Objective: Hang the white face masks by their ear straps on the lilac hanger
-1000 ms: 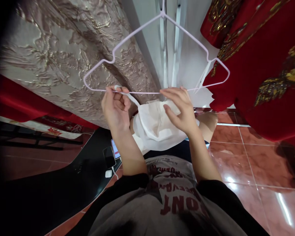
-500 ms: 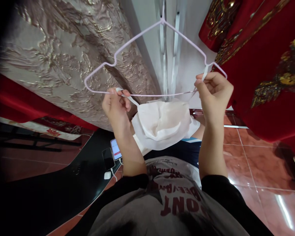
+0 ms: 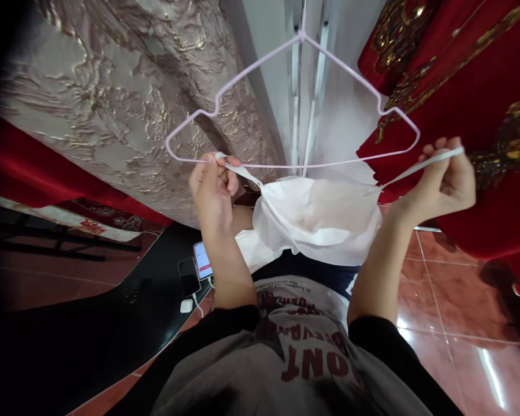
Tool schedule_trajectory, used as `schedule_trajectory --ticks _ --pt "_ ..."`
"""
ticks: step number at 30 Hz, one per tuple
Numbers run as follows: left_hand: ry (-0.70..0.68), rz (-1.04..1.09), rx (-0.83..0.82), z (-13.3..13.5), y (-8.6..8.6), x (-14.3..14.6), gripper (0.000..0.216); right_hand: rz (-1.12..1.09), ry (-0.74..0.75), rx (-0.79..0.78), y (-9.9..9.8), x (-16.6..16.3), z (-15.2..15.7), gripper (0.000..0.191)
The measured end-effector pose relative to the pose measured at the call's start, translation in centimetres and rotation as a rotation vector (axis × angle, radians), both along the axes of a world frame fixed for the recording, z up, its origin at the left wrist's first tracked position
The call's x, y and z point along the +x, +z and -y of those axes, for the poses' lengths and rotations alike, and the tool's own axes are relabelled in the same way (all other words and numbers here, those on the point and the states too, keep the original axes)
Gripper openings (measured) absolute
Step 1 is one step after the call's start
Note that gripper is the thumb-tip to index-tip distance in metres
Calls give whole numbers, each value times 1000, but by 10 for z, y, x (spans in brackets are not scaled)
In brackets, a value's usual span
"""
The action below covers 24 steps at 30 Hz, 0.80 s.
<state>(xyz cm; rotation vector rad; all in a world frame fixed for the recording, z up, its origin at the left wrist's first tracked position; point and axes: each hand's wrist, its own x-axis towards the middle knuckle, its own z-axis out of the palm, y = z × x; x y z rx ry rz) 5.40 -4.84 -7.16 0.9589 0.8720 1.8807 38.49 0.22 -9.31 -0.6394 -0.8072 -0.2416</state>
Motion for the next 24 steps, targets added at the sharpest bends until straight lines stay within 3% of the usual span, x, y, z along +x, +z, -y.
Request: schedule_trajectory --ticks 4,7,9,13,18,21,24 --pt "-2 -4 -3 2 0 3 35 277 70 -178 12 -45 30 15" --pt "39 -19 -23 2 0 4 34 599 210 -450 18 -73 39 22" --pt "60 -31 -48 1 -2 1 27 703 252 -548 14 -83 40 30" --pt "150 8 18 -5 -13 -20 8 737 218 -559 0 -92 39 33" --pt "444 4 228 -8 -21 -55 36 707 176 -568 -6 -84 35 36" --pt "516 -74 339 -10 -12 -60 50 705 188 -544 -4 -78 33 38" --pt "421 -207 417 -13 5 -54 43 705 195 -518 -2 -76 35 36"
